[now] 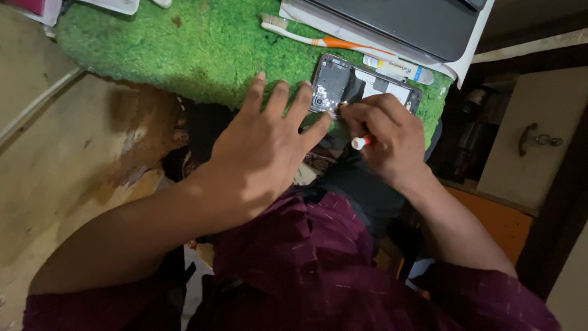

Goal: The person works on a disassembled smartphone lying on a green mat, holding the phone steady with one hand while using a red-handled screwdriver to pry and work on internal components. They reposition the phone and continue working on the internals throughout the clip.

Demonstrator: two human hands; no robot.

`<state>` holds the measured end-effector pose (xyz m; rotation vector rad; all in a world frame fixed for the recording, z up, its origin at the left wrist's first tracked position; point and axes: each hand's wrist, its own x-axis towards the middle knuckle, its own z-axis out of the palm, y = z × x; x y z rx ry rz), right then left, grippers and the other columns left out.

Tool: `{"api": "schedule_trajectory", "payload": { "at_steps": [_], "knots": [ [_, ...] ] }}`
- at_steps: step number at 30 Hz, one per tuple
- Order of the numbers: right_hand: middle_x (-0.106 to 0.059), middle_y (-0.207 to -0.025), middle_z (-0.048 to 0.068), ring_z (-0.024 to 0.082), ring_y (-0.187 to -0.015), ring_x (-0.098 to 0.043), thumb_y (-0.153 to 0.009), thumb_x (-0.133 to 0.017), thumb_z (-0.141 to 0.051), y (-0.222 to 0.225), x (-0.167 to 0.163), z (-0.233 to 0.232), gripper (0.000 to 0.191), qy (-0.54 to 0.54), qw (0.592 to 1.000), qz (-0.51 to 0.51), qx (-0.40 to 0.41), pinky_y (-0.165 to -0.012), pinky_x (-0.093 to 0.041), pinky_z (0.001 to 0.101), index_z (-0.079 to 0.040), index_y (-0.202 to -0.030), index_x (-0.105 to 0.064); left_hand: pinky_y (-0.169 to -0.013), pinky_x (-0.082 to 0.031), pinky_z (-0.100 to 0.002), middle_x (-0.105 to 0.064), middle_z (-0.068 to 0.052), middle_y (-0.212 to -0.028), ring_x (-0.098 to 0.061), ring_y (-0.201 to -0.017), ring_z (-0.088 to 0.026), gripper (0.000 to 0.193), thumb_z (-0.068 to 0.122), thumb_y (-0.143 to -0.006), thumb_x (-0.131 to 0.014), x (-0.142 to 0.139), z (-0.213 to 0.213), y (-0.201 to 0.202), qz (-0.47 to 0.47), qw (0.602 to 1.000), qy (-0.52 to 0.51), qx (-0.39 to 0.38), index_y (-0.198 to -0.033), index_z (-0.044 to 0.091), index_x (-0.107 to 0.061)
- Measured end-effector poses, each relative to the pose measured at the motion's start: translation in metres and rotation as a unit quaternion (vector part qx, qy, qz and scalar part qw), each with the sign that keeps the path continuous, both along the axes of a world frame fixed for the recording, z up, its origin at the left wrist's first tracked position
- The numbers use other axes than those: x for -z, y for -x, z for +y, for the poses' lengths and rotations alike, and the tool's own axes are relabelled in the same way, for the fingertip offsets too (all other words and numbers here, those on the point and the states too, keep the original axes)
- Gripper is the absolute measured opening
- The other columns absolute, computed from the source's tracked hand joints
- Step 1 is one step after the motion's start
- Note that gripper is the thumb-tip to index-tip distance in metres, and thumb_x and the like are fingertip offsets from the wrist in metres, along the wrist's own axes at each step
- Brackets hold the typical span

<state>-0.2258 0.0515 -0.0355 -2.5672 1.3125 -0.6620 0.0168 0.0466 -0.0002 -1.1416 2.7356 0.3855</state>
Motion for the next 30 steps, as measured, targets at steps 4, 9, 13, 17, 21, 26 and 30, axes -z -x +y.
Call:
{"api": "schedule_trajectory", "payload": {
  "at_steps": [4, 9, 13, 17, 21, 26, 30],
  "knots": [
    [-0.063, -0.099, 0.008, 0.017, -0.080, -0.059, -0.098, -0.079, -0.001, 0.003, -0.015, -0.011, 0.014, 0.018, 0.997, -0.073, 0.033, -0.059, -0.048, 0.0314, -0.005, -0.107, -0.069, -0.115, -0.024, -0.067, -0.034, -0.027, -0.156, -0.040, -0.139, -0.048, 0.074, 0.023, -0.090, -0.054, -0.001, -0.002, 0.000, -0.006, 1.000, -0.023, 0.012, -0.160, 0.018, -0.032],
    [-0.059, -0.114, 0.002, 0.010, -0.080, -0.054, -0.094, -0.055, -0.002, 0.018, -0.058, -0.011, 0.051, -0.325, 0.836, -0.431, 0.092, -0.071, -0.056, 0.0257, -0.009, -0.142, -0.039, -0.111, -0.030, -0.065, -0.034, -0.026, -0.157, -0.039, -0.139, -0.047, 0.081, 0.017, -0.085, -0.059, -0.005, -0.006, 0.004, -0.020, 0.999, -0.045, 0.007, -0.161, 0.020, -0.030],
    [-0.066, -0.107, 0.012, 0.017, -0.087, -0.066, -0.099, -0.045, 0.005, 0.022, -0.056, -0.010, 0.044, -0.358, 0.738, -0.571, 0.036, -0.085, -0.060, 0.0351, -0.007, -0.142, -0.042, -0.112, -0.032, -0.065, -0.037, -0.026, -0.153, -0.040, -0.138, -0.046, 0.077, 0.013, -0.085, -0.059, -0.006, -0.006, 0.003, 0.000, 0.999, -0.044, 0.004, -0.158, 0.020, -0.036],
    [-0.066, -0.111, 0.014, 0.026, -0.108, -0.073, -0.102, -0.042, 0.007, 0.016, -0.024, -0.015, 0.032, -0.270, 0.754, -0.598, 0.019, -0.102, -0.065, 0.0517, -0.013, -0.126, -0.037, -0.111, -0.034, -0.065, -0.041, -0.025, -0.150, -0.043, -0.135, -0.045, 0.074, 0.011, -0.085, -0.058, -0.002, -0.009, 0.003, 0.013, 1.000, -0.022, 0.002, -0.156, 0.023, -0.042],
    [-0.064, -0.115, 0.014, 0.022, -0.105, -0.070, -0.112, -0.042, 0.003, 0.010, 0.009, -0.011, 0.032, -0.158, 0.846, -0.509, -0.014, -0.099, -0.066, 0.0501, -0.016, -0.137, -0.034, -0.106, -0.038, -0.059, -0.047, -0.024, -0.140, -0.047, -0.133, -0.044, 0.059, 0.011, -0.090, -0.055, 0.001, -0.006, -0.001, 0.051, 0.999, -0.002, -0.008, -0.148, 0.022, -0.050],
    [-0.052, -0.119, 0.011, 0.017, -0.106, -0.062, -0.117, -0.042, 0.003, 0.017, 0.025, 0.000, 0.031, -0.131, 0.880, -0.457, -0.004, -0.098, -0.065, 0.0476, -0.013, -0.142, -0.032, -0.105, -0.039, -0.058, -0.049, -0.024, -0.142, -0.049, -0.129, -0.043, 0.056, 0.011, -0.090, -0.055, 0.005, -0.006, -0.002, 0.070, 0.997, 0.023, -0.009, -0.145, 0.023, -0.054],
    [-0.056, -0.120, 0.013, 0.015, -0.104, -0.062, -0.120, -0.041, 0.004, 0.020, 0.027, -0.001, 0.027, -0.157, 0.878, -0.451, -0.023, -0.101, -0.065, 0.0453, -0.013, -0.140, -0.032, -0.105, -0.039, -0.059, -0.049, -0.025, -0.138, -0.049, -0.125, -0.043, 0.057, 0.012, -0.090, -0.055, 0.006, -0.006, -0.002, 0.077, 0.997, 0.010, -0.006, -0.146, 0.022, -0.054]
  ]
}}
